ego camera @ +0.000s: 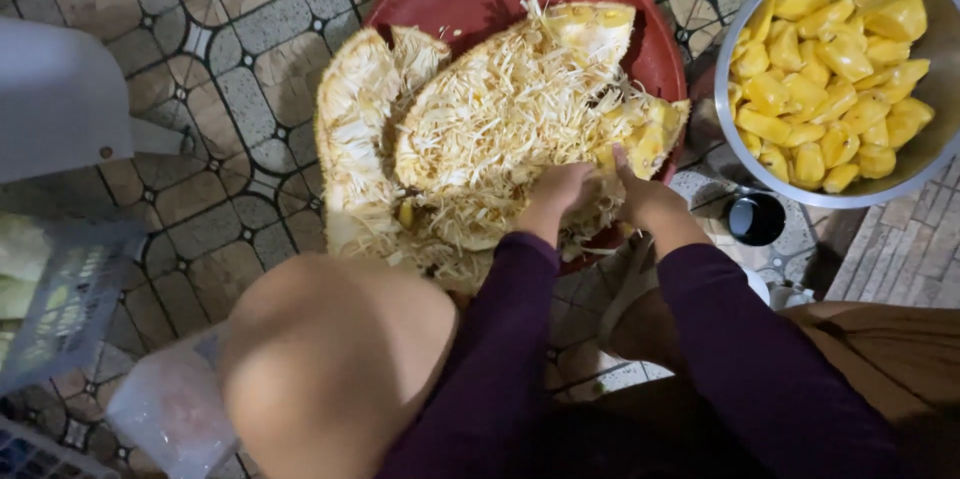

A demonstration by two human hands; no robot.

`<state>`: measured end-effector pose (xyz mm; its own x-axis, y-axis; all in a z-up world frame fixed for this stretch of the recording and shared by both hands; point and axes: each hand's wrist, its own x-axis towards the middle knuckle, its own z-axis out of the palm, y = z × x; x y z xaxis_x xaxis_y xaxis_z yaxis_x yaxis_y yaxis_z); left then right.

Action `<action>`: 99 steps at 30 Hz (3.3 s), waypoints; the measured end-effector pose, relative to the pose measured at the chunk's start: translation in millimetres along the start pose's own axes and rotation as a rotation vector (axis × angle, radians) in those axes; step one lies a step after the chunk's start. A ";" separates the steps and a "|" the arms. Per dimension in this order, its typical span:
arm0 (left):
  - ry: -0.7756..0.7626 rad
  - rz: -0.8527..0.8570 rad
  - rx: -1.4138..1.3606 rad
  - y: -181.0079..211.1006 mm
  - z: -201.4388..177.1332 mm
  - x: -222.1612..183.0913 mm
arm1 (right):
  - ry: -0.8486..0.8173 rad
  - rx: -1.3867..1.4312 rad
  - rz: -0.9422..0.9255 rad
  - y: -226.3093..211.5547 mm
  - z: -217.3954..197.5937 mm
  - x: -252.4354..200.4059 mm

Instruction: Manually extracting edible yellow pods from a halved jackfruit and placing them into a large metal bowl.

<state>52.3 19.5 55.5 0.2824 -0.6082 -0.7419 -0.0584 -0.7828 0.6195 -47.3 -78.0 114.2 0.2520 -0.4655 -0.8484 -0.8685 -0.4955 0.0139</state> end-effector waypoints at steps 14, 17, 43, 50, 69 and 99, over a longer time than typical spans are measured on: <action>0.328 0.365 -0.866 15.4 -46.8 3.3 | 0.565 1.252 -0.548 -8.8 -39.5 21.3; 0.336 0.459 -0.788 34.6 -67.8 -27.8 | 0.604 1.208 -0.757 -26.1 -44.5 -2.2; 0.521 0.727 -0.928 70.5 -121.3 -170.6 | 0.612 1.185 -1.064 -87.4 -84.3 -99.6; 0.763 0.566 -1.220 73.1 -149.8 -136.6 | 0.512 1.202 -1.093 -117.2 -101.5 -125.6; 0.282 0.736 -0.969 115.9 -173.2 -205.0 | 0.368 1.620 -0.707 -142.6 -133.4 -146.4; 0.508 0.649 -1.016 123.9 -173.7 -215.5 | 0.534 1.111 -1.037 -97.9 -157.2 -196.2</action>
<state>150.5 76.4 336.7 0.8165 -0.5431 -0.1962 0.3620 0.2167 0.9066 55.4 -53.4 362.5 0.8051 -0.5925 0.0282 -0.0417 -0.1040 -0.9937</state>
